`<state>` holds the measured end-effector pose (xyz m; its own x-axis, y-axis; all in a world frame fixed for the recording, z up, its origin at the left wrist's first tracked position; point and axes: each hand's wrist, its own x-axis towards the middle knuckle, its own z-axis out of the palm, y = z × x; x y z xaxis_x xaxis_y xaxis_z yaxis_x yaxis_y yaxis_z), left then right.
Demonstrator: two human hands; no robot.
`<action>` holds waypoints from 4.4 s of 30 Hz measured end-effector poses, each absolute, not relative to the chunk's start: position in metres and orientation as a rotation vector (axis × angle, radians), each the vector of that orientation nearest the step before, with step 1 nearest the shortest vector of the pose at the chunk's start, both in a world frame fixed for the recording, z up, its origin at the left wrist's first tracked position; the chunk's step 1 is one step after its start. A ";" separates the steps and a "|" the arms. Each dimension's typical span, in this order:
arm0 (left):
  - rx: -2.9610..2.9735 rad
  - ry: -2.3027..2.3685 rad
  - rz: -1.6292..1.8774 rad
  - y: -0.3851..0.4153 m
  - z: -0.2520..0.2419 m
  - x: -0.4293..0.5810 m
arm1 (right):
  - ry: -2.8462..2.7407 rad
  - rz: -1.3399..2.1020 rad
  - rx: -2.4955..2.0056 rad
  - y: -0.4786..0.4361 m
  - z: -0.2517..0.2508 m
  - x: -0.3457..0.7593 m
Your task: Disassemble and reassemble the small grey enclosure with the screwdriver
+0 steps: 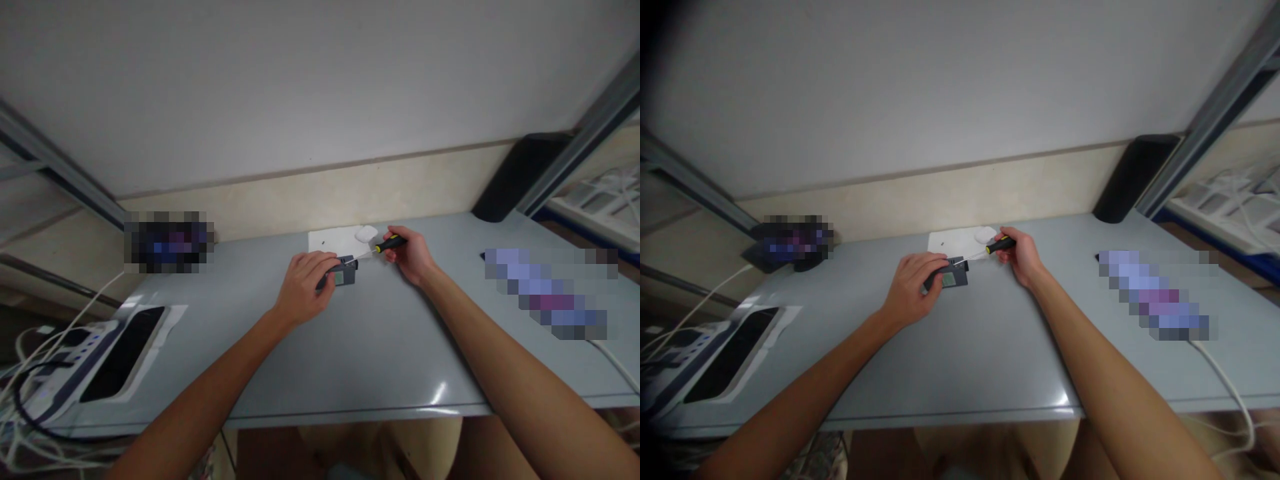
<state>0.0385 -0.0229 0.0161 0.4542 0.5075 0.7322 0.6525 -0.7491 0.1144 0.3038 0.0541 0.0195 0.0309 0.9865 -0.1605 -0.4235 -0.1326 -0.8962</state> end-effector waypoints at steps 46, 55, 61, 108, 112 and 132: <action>-2.587 -0.963 -1.080 -0.018 0.011 0.040 | -0.779 1.381 -1.082 0.057 0.027 0.314; -2.613 -1.052 -1.086 -0.020 0.012 0.042 | -0.843 1.328 -1.070 0.058 0.025 0.316; -2.599 -1.055 -1.030 -0.021 0.013 0.043 | -0.873 1.311 -1.045 0.059 0.023 0.317; -2.826 -1.664 -1.340 0.005 -0.006 0.011 | -1.410 0.826 -0.993 0.054 -0.002 0.273; -2.821 -1.581 -1.296 0.003 -0.009 0.017 | -1.468 0.840 -0.981 0.055 -0.009 0.269; -3.151 -1.473 -1.020 -0.014 0.001 0.022 | -1.536 0.794 -1.043 0.058 -0.014 0.272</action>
<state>0.0225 -0.0142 0.0010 0.5395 0.7967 0.2724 0.5350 -0.5742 0.6197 0.2722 0.0584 -0.0140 -0.0512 0.9175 0.3945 0.2086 0.3961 -0.8942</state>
